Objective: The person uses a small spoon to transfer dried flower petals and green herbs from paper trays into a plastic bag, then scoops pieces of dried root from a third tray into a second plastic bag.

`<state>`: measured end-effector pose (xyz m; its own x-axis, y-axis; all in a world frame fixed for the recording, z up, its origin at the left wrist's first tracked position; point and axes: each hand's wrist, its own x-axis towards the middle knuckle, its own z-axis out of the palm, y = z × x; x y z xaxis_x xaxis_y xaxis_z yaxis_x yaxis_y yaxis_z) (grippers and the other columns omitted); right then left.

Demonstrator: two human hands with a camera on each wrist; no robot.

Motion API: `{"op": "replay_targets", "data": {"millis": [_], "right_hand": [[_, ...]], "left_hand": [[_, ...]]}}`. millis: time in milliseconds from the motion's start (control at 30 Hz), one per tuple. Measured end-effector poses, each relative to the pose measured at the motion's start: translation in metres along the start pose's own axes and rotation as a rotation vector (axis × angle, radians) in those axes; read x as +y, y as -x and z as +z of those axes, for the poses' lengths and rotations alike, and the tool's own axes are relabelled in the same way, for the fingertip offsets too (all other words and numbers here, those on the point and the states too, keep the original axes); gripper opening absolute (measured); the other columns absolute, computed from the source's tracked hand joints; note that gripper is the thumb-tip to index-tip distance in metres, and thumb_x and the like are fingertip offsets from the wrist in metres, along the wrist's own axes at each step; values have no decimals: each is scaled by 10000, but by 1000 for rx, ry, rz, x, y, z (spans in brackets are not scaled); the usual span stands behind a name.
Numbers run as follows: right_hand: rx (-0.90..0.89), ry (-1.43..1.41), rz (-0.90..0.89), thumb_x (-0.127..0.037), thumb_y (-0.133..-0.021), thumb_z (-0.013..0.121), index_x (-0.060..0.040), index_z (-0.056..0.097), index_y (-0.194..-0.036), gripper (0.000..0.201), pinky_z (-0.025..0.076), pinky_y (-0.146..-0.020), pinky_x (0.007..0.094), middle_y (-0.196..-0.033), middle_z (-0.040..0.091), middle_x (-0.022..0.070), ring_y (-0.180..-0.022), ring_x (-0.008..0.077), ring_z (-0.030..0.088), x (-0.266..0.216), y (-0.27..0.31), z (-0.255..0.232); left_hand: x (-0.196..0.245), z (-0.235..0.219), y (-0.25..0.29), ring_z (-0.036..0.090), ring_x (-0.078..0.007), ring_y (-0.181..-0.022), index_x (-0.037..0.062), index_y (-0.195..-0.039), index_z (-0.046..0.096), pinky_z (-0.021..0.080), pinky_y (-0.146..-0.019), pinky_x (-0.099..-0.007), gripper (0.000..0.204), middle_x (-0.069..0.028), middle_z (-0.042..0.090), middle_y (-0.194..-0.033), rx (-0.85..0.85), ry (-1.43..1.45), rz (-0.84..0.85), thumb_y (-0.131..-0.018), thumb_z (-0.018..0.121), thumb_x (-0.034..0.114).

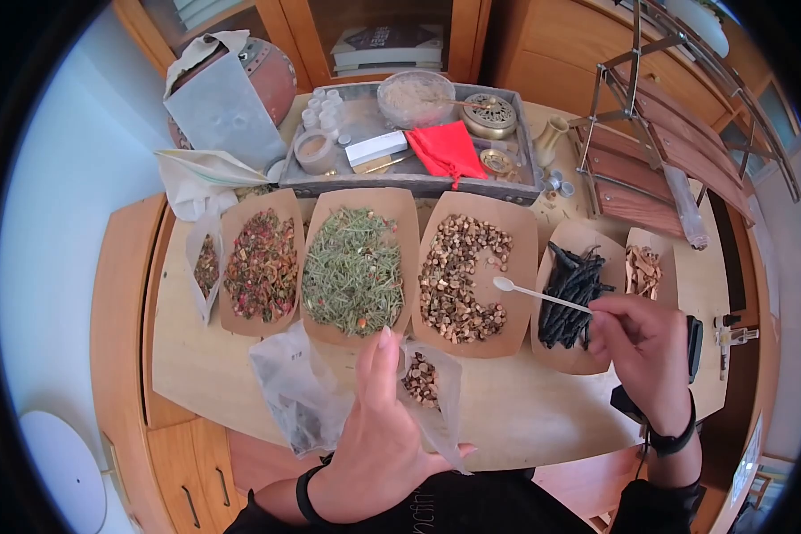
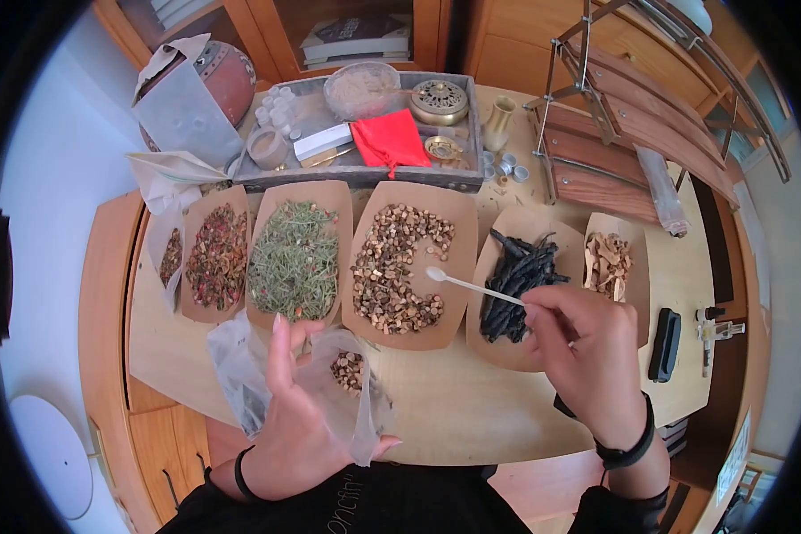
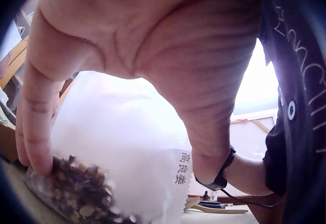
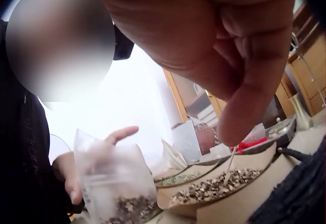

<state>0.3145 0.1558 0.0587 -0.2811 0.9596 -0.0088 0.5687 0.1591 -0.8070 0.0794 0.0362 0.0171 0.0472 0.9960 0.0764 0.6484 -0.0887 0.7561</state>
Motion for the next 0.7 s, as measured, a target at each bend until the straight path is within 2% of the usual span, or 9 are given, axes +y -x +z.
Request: {"op": "replay_targets", "data": {"millis": [100,200,267,333,467,700], "right_hand": [[-18,55,14,57,-859,576,73,646,-926,98,514,-548,232,-728,655,114,-603,142,669,11,-7,9],[-207,-160,164,30,-884,572,69,645,-937,98,520,-547,233,-751,649,87,-629,119,662,20,-14,17],[-265,-253,225,25,-894,566,74,641,-948,105,530,-553,234,-765,647,81,-638,119,662,21,-20,25],[-362,-381,288,18,-910,557,92,630,-971,120,565,-572,241,-794,649,86,-646,136,665,24,-27,31],[-408,-475,343,13,-910,565,97,631,-978,127,575,-572,247,-796,652,104,-647,144,667,29,-35,32],[-382,-591,430,-27,-908,599,83,644,-992,145,576,-561,244,-805,666,114,-636,154,672,41,-34,23]], "left_hand": [[-2,0,1,494,-355,-1166,9,-1412,-195,457,-947,-432,1450,-234,237,-1362,4,22,-5,-520,938,164],[-3,2,2,501,-349,-1151,13,-1413,-196,462,-937,-435,1449,-233,239,-1360,1,25,7,-523,937,166],[-5,5,4,363,-473,-1256,-114,-1397,-24,377,-1048,-446,1339,-342,201,-1376,22,154,-19,-503,929,179],[-4,5,3,361,-474,-1257,-120,-1394,-18,377,-1048,-447,1334,-341,203,-1375,26,145,-12,-505,929,182],[-2,3,2,356,-476,-1258,-142,-1384,-2,377,-1045,-450,1321,-339,212,-1370,18,131,-33,-507,929,191],[-1,3,1,359,-474,-1252,-150,-1376,5,383,-1035,-449,1311,-338,217,-1362,0,148,-51,-509,928,189]]}}
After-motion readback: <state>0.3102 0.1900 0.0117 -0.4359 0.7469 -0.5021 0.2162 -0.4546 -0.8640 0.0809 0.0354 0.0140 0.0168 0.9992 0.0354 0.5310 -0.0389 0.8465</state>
